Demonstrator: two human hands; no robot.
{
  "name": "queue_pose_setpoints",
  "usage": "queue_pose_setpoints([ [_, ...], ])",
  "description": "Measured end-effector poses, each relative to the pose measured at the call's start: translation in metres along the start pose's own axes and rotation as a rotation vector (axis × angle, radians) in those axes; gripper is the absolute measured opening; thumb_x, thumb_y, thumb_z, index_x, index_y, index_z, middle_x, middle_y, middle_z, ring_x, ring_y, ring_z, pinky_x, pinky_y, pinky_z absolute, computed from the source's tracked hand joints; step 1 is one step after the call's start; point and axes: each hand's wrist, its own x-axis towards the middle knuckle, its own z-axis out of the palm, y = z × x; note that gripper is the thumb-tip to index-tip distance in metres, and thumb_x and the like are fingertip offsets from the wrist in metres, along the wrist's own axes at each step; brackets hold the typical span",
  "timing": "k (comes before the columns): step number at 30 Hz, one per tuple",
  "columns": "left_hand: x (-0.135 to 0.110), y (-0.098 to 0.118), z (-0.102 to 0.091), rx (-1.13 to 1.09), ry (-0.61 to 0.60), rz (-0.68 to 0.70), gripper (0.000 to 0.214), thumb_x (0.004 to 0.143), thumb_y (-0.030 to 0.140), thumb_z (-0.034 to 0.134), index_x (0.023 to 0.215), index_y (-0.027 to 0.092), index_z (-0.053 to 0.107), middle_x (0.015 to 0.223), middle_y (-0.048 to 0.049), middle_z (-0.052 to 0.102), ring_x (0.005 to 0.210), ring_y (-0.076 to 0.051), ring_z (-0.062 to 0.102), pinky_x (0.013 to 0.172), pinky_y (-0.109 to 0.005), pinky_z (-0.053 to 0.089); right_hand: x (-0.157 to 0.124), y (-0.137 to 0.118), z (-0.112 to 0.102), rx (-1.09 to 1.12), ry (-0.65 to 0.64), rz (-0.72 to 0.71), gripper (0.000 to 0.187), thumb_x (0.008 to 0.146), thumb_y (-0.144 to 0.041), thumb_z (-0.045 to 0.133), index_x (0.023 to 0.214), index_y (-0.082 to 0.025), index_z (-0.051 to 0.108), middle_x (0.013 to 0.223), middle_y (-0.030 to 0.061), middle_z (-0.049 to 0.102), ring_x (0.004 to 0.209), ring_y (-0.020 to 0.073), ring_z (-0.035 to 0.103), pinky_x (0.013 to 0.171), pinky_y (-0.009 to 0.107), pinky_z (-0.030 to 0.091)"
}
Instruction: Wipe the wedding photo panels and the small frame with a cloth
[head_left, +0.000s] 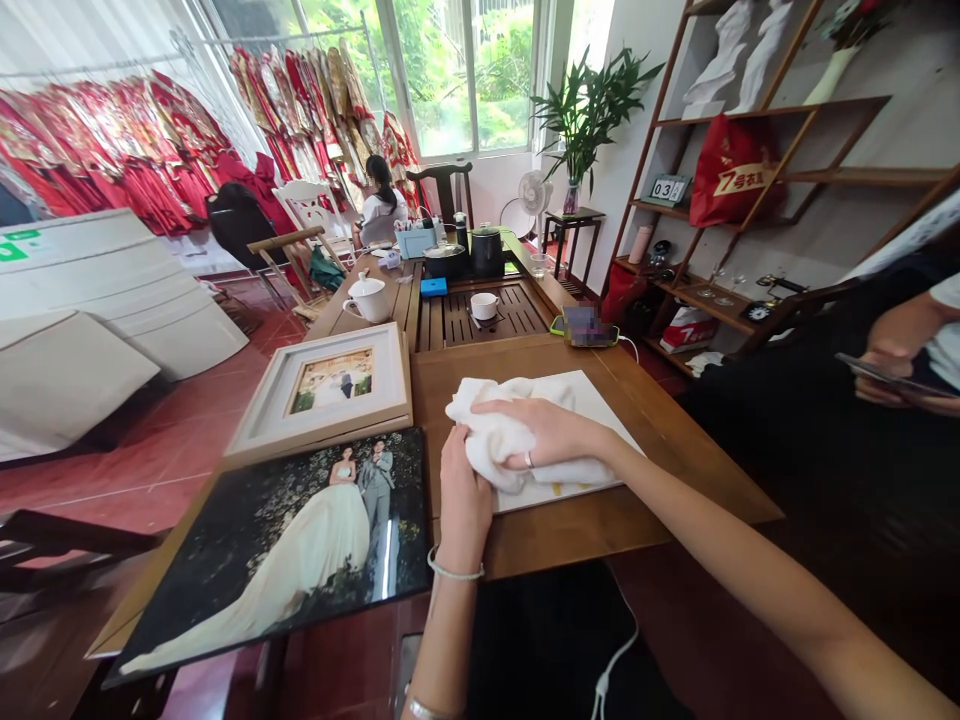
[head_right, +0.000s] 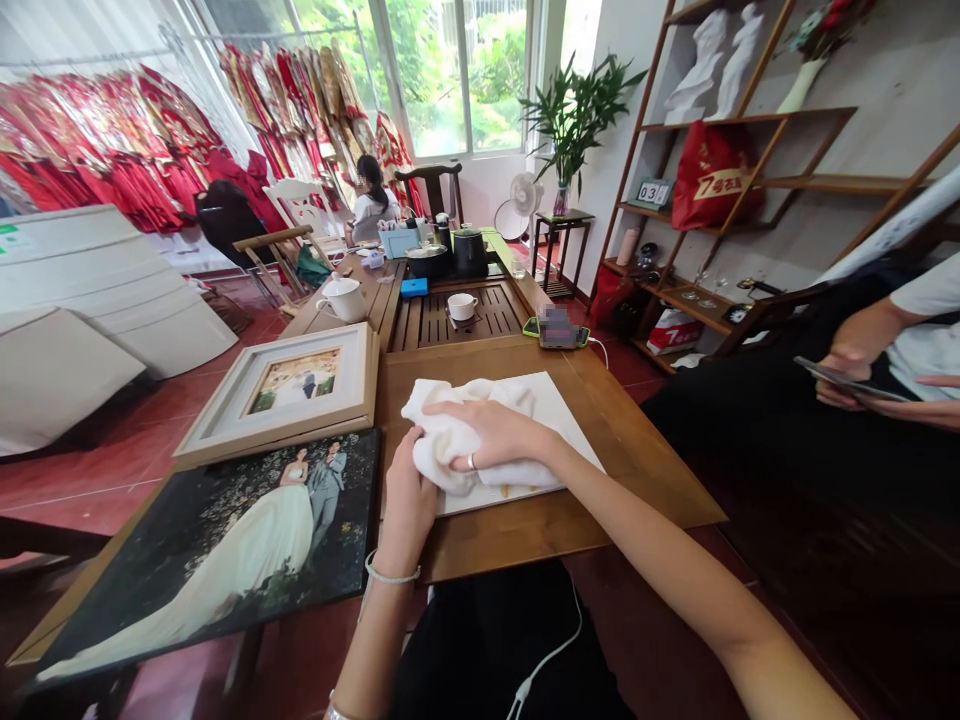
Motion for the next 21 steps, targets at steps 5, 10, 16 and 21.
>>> queue_pose_setpoints([
  [5,-0.001,0.006,-0.006,-0.025,-0.008,-0.172,0.027,0.088,0.014,0.047,0.114,0.015,0.05,0.103,-0.014,0.069,0.093,-0.025,0.068,0.081,-0.039,0.055,-0.039,-0.02,-0.007,0.086,-0.117,-0.029,0.079,0.068,-0.023,0.07,0.142,-0.024,0.045,0.132,0.0086,0.06,0.112,0.027,0.06,0.096,0.039,0.044],
  [10,-0.001,-0.001,0.001,0.057,0.038,-0.06,0.031,0.089,0.01,0.041,0.118,0.013,0.052,0.119,-0.0189,0.064,0.114,-0.028,0.062,0.098,-0.046,0.049,-0.07,-0.028,-0.012,0.029,-0.056,0.113,0.071,0.065,-0.019,0.068,0.134,-0.026,0.053,0.125,0.0067,0.064,0.106,0.0275,0.061,0.093,0.04,0.046],
  [16,-0.002,-0.005,0.007,0.126,0.04,0.014,0.032,0.092,0.017,0.041,0.119,0.012,0.057,0.127,-0.0201,0.059,0.126,-0.029,0.054,0.109,-0.05,0.042,-0.089,0.014,-0.01,-0.09,0.414,0.393,0.053,0.073,-0.025,0.063,0.126,-0.025,0.056,0.126,0.007,0.064,0.11,0.0298,0.061,0.095,0.045,0.046],
  [21,-0.004,-0.007,0.008,0.125,0.004,0.023,0.032,0.092,0.018,0.044,0.119,0.011,0.06,0.14,-0.0202,0.052,0.136,-0.029,0.046,0.114,-0.049,0.038,-0.077,0.056,-0.018,-0.102,0.461,0.514,0.045,0.08,-0.038,0.063,0.123,-0.025,0.056,0.12,0.0089,0.066,0.106,0.0319,0.061,0.092,0.046,0.047],
])
